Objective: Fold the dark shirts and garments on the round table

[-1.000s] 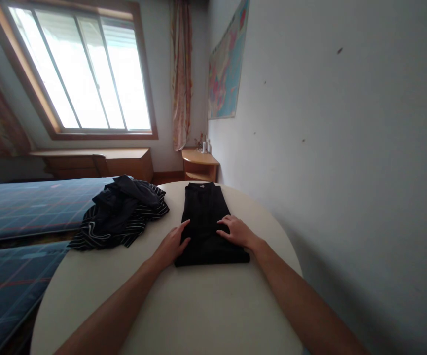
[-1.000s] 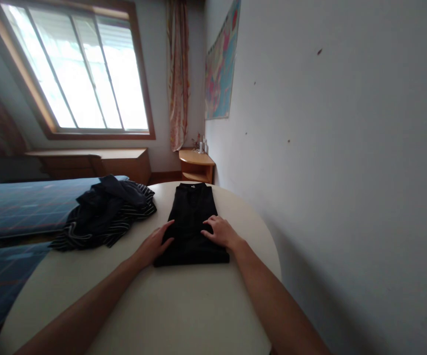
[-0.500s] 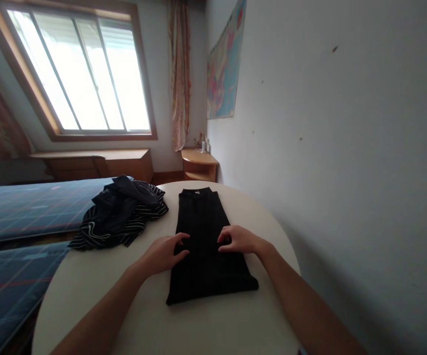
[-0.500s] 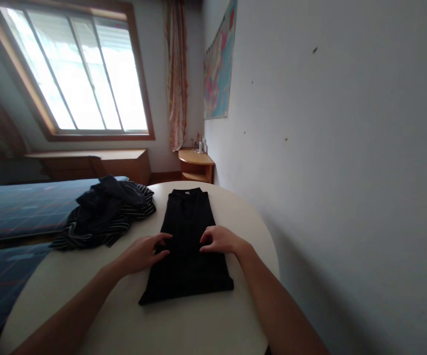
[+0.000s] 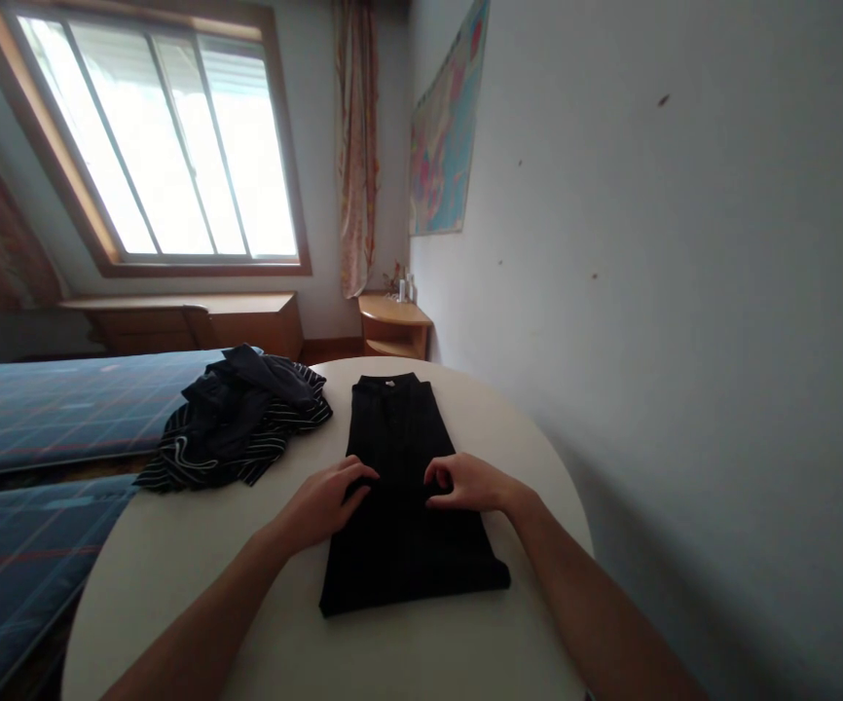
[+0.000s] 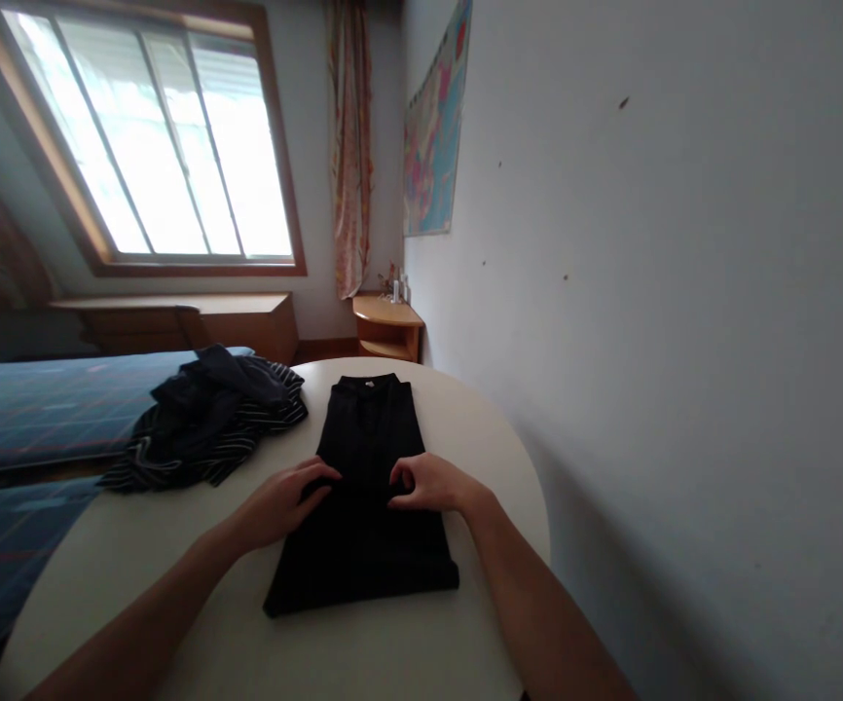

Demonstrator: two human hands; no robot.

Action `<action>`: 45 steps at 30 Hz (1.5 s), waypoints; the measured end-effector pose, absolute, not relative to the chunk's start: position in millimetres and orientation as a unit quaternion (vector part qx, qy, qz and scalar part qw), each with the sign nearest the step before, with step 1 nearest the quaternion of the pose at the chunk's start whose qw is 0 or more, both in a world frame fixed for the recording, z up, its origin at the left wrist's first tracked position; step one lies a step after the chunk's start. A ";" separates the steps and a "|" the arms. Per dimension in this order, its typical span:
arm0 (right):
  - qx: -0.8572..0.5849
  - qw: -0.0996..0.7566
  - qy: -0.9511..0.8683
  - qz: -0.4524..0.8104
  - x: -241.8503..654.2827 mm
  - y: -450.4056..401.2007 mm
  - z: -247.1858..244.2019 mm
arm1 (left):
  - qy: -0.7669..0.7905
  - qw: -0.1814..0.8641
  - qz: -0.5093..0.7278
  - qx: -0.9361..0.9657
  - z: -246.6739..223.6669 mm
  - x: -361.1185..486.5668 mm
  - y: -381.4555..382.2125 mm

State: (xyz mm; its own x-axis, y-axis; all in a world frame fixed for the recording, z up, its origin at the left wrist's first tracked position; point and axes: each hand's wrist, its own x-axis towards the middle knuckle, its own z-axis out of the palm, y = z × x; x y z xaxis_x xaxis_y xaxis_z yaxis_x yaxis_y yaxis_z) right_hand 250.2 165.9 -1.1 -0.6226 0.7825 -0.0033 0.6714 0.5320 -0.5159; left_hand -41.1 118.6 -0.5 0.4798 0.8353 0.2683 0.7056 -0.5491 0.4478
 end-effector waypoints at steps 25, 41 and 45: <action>-0.454 0.058 -0.867 0.199 249.7 152.8 19.1 | 0.466 0.129 0.221 0.847 -16.2 -44.0 127.7; -0.449 0.204 -0.864 0.097 240.9 191.7 -25.1 | 0.500 0.116 0.263 0.817 -38.0 -46.5 158.8; -0.444 0.187 -0.870 0.104 241.7 183.0 -15.6 | 0.493 0.107 0.215 0.836 -22.4 -44.9 146.6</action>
State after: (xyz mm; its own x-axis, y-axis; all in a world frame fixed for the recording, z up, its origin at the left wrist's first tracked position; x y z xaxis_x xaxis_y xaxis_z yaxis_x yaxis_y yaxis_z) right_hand 241.7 183.0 -15.6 -0.5363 0.8111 0.2335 0.7337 0.5848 -0.3460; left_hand -44.9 146.6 -22.4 0.4214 0.8708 0.2533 0.7787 -0.4906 0.3910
